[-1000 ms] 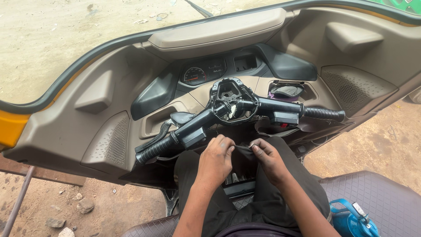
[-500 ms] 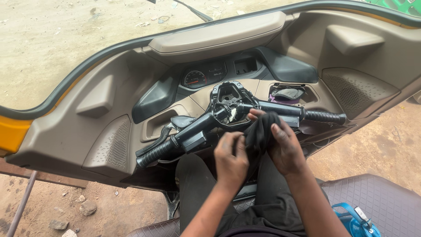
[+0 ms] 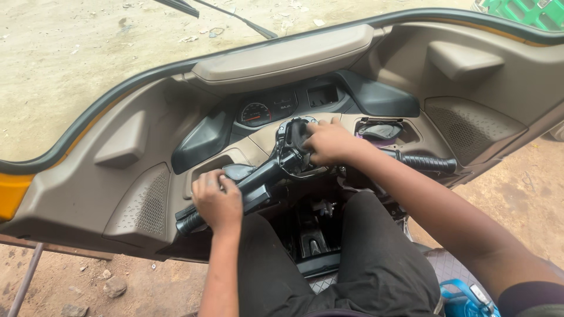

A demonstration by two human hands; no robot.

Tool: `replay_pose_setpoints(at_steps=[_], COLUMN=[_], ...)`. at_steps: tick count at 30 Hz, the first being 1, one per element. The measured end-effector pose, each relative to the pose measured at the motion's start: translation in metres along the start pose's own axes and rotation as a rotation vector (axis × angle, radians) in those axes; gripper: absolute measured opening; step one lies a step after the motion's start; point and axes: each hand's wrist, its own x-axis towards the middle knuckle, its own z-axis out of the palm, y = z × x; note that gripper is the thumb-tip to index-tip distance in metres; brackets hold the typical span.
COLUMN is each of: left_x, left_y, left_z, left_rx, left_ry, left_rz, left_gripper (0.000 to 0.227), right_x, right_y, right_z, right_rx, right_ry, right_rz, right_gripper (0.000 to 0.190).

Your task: The person cleans the internal dashboard and handlebar components of an auto-rickshaw using a black cloth.

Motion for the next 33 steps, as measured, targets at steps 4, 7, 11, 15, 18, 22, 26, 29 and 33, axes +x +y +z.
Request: replay_pose_setpoints(at_steps=[4, 7, 11, 15, 18, 22, 26, 29, 33], left_x=[-0.01, -0.012, -0.014, -0.012, -0.012, -0.012, -0.013, -0.011, -0.009], left_y=[-0.031, -0.033, -0.033, -0.033, -0.033, -0.033, -0.033, -0.035, -0.038], left_z=[0.013, 0.02, 0.017, 0.016, 0.017, 0.017, 0.011, 0.007, 0.007], left_rx=[0.118, 0.152, 0.152, 0.155, 0.144, 0.126, 0.108, 0.062, 0.049], left_ry=[-0.033, -0.038, -0.037, -0.035, -0.024, -0.036, -0.075, -0.099, -0.13], left_rz=[-0.044, -0.056, -0.038, -0.034, -0.031, -0.03, -0.034, -0.122, -0.122], left_gripper=[0.017, 0.02, 0.024, 0.027, 0.027, 0.026, 0.026, 0.029, 0.027], right_x=[0.018, 0.019, 0.01, 0.009, 0.008, 0.01, 0.012, 0.016, 0.021], right_y=[-0.015, -0.012, -0.016, -0.028, -0.031, -0.027, -0.026, -0.03, -0.029], right_z=[-0.002, 0.001, 0.009, 0.01, 0.015, 0.028, 0.032, 0.033, 0.032], right_rx=[-0.09, -0.114, -0.179, -0.235, -0.222, -0.246, -0.279, -0.347, -0.36], right_ry=[-0.174, -0.159, -0.111, -0.113, -0.074, 0.01, 0.009, -0.123, -0.153], right_rz=[-0.018, -0.059, -0.073, -0.023, 0.011, 0.019, 0.004, 0.022, 0.018], right_gripper=[0.039, 0.042, 0.038, 0.034, 0.032, 0.031, 0.033, 0.022, 0.023])
